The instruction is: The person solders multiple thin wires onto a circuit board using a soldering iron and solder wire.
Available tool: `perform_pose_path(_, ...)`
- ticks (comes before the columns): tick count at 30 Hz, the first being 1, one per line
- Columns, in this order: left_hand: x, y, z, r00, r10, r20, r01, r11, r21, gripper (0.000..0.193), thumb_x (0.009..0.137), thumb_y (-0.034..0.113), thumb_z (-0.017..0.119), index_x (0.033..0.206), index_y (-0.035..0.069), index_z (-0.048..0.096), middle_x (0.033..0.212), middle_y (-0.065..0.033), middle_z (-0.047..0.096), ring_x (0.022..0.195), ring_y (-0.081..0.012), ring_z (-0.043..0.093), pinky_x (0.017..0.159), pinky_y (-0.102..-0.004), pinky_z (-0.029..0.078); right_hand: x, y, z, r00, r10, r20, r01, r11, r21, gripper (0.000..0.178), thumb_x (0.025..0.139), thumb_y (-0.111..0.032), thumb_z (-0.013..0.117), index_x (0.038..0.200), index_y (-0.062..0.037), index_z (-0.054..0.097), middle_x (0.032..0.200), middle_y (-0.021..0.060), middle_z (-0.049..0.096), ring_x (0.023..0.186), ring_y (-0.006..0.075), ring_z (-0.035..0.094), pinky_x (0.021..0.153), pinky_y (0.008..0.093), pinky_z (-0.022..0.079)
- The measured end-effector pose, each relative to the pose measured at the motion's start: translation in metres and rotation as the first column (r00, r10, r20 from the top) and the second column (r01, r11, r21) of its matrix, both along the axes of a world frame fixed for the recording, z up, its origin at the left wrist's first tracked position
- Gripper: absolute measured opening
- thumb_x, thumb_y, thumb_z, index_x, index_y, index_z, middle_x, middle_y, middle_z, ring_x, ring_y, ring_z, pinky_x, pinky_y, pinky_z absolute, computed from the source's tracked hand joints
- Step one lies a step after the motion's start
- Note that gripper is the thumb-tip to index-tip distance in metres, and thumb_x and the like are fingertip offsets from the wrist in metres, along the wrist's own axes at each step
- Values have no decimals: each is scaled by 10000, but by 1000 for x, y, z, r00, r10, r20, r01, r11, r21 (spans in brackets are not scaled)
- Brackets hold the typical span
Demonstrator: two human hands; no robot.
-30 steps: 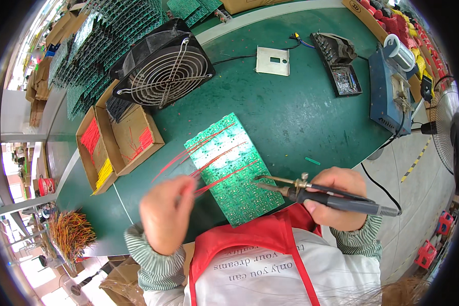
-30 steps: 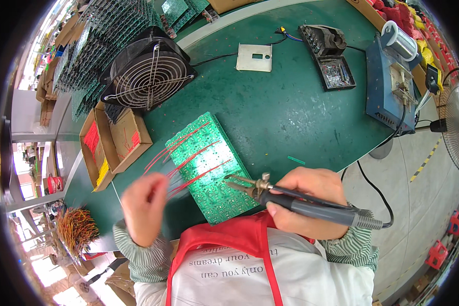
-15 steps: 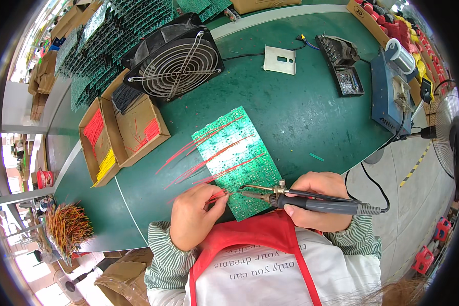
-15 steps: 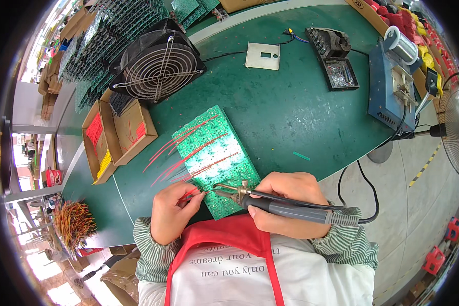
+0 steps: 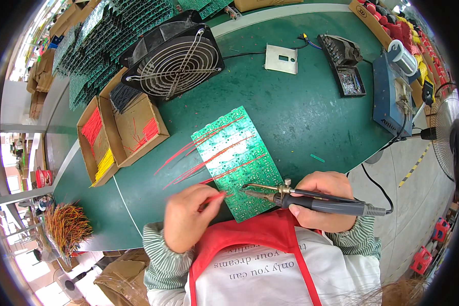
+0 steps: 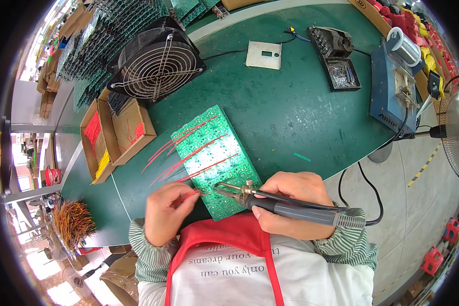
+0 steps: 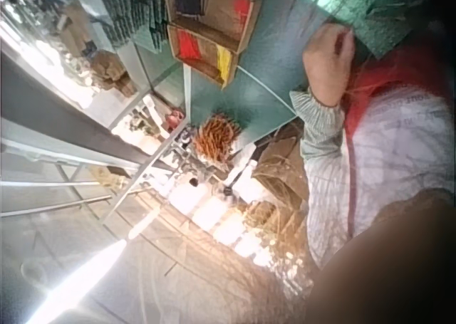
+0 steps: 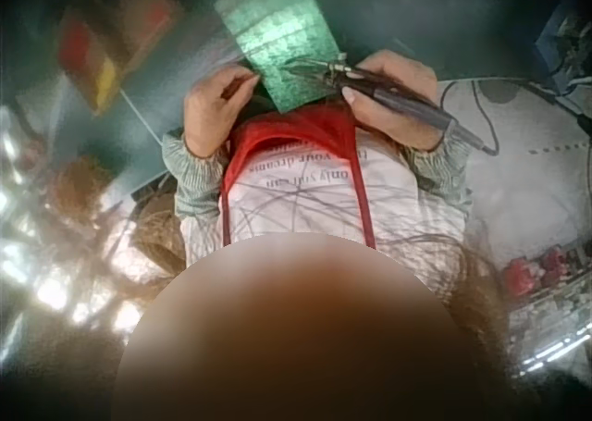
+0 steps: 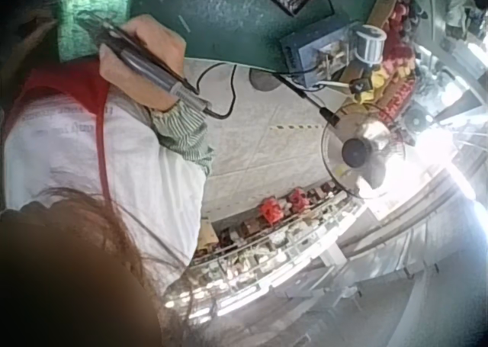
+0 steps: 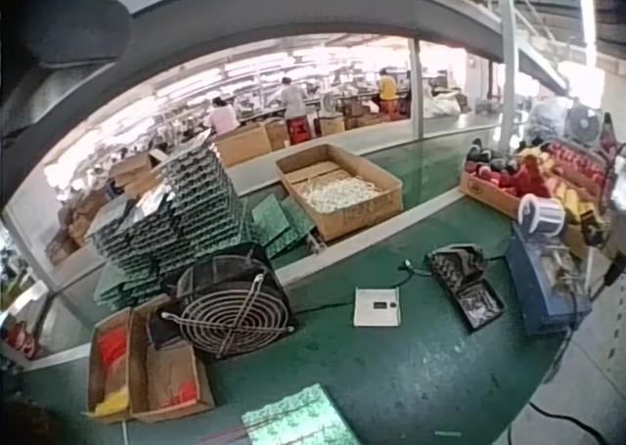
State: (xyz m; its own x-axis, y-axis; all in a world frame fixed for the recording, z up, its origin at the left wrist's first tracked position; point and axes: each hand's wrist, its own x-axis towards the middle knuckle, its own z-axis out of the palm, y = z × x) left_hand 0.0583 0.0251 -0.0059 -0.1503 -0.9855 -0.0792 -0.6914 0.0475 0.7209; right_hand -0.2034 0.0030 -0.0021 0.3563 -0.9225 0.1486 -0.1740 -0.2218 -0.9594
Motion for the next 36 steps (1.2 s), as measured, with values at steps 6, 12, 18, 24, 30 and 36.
perform_pose_path(6, 9, -6, 26, 909, 303, 286, -214, 928, -305, 75, 757, 73, 683, 799, 21, 646, 764, -111, 616, 679, -282, 604, 607, -348, 486, -9, 5, 1, 999, -33, -7, 33, 999, 4, 162, 662, -51, 721, 743, -7, 588, 605, 48, 604, 478, 121, 567, 451, 247, 418)
perform_pose_path(12, -25, -2, 0, 998, -56, 14, 57, 995, -77, 79, 758, 48, 680, 804, 4, 634, 729, -92, 575, 605, -184, 555, 542, -281, 440, -14, 7, 2, 997, -62, -52, 61, 998, -26, 161, 666, -63, 725, 746, -16, 593, 645, 50, 622, 503, 128, 580, 468, 247, 431)
perform_pose_path(18, -30, -7, -7, 997, -73, -13, 72, 997, -23, 86, 757, 57, 690, 790, 6, 629, 711, -86, 562, 561, -184, 518, 513, -286, 412, -15, 6, 1, 997, -57, -59, 56, 998, -17, 157, 673, -60, 720, 747, -16, 589, 651, 52, 627, 513, 125, 588, 471, 244, 436)
perform_pose_path(24, -30, -8, -9, 997, -75, -5, 75, 997, -20, 85, 756, 58, 692, 783, 7, 629, 706, -81, 562, 555, -181, 515, 507, -286, 408, -15, 2, 1, 999, -20, -45, 21, 1000, 21, 156, 680, -54, 713, 755, -9, 584, 639, 61, 632, 513, 120, 597, 473, 247, 445)
perform_pose_path(30, -29, -7, -6, 998, -62, -2, 62, 998, -17, 81, 759, 55, 690, 785, 6, 632, 719, -79, 573, 579, -169, 539, 525, -280, 427, -18, 2, 4, 998, -40, -46, 39, 999, -21, 157, 679, -52, 714, 757, -10, 585, 639, 59, 633, 517, 121, 603, 476, 245, 448)
perform_pose_path(36, 3, -17, 18, 879, 321, 352, -195, 917, -349, 71, 776, 70, 672, 814, 19, 640, 759, -111, 597, 655, -262, 600, 582, -342, 477, -25, 6, 4, 996, -67, -64, 67, 998, -11, 162, 670, -52, 716, 761, -10, 588, 642, 60, 630, 511, 130, 599, 473, 242, 442)
